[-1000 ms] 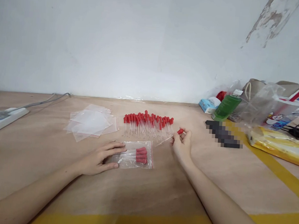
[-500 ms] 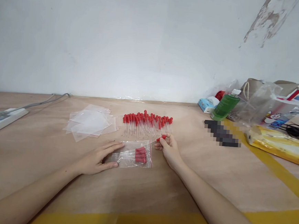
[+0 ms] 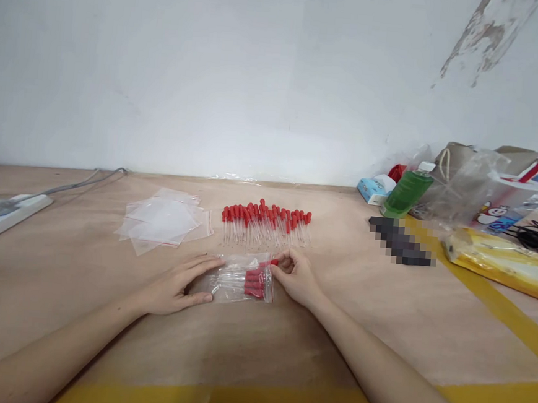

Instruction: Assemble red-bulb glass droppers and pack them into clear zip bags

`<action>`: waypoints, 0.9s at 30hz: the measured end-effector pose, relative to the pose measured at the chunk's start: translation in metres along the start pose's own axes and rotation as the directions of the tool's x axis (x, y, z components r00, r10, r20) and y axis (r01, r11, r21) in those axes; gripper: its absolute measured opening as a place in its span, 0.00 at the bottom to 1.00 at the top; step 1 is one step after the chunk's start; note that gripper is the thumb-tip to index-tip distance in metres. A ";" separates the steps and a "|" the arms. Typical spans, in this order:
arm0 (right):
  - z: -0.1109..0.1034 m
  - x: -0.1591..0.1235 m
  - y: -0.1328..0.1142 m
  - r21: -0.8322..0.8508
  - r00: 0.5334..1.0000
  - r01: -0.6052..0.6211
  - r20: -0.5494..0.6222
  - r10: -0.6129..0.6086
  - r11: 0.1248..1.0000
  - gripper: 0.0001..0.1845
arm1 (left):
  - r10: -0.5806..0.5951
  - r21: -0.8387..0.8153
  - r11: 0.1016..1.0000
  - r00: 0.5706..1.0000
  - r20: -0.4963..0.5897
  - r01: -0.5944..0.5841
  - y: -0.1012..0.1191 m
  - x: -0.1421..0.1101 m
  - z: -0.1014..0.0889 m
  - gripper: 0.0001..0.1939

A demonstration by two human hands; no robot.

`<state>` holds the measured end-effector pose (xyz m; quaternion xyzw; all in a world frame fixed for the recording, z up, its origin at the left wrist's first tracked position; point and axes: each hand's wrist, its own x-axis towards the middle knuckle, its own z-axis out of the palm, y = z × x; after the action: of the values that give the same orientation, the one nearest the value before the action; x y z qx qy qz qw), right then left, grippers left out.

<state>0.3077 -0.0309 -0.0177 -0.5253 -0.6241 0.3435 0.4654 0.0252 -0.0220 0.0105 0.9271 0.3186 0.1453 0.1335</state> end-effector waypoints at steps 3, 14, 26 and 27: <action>0.002 0.002 -0.003 -0.114 0.997 0.074 0.045 -0.069 0.991 0.09 | 0.008 -0.005 1.000 1.000 -0.017 -0.008 -0.001 0.000 0.001 0.30; 0.017 0.014 0.003 0.052 0.998 -0.053 0.037 0.051 0.997 0.11 | 0.028 -0.021 0.999 0.999 -0.032 -0.029 0.001 0.001 0.000 0.29; 0.007 0.011 -0.019 0.081 0.997 -0.046 0.064 0.040 0.996 0.13 | 0.018 -0.030 0.999 1.000 -0.018 -0.018 0.003 0.000 -0.002 0.29; 0.007 0.010 -0.018 0.097 0.996 -0.085 0.046 0.081 0.992 0.16 | 0.017 -0.028 0.999 1.000 -0.020 -0.017 0.003 0.000 -0.002 0.29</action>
<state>0.2948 -0.0244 -0.0016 -0.5199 -0.5935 0.4040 0.4629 0.0264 -0.0238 0.0132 0.9263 0.3100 0.1601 0.1419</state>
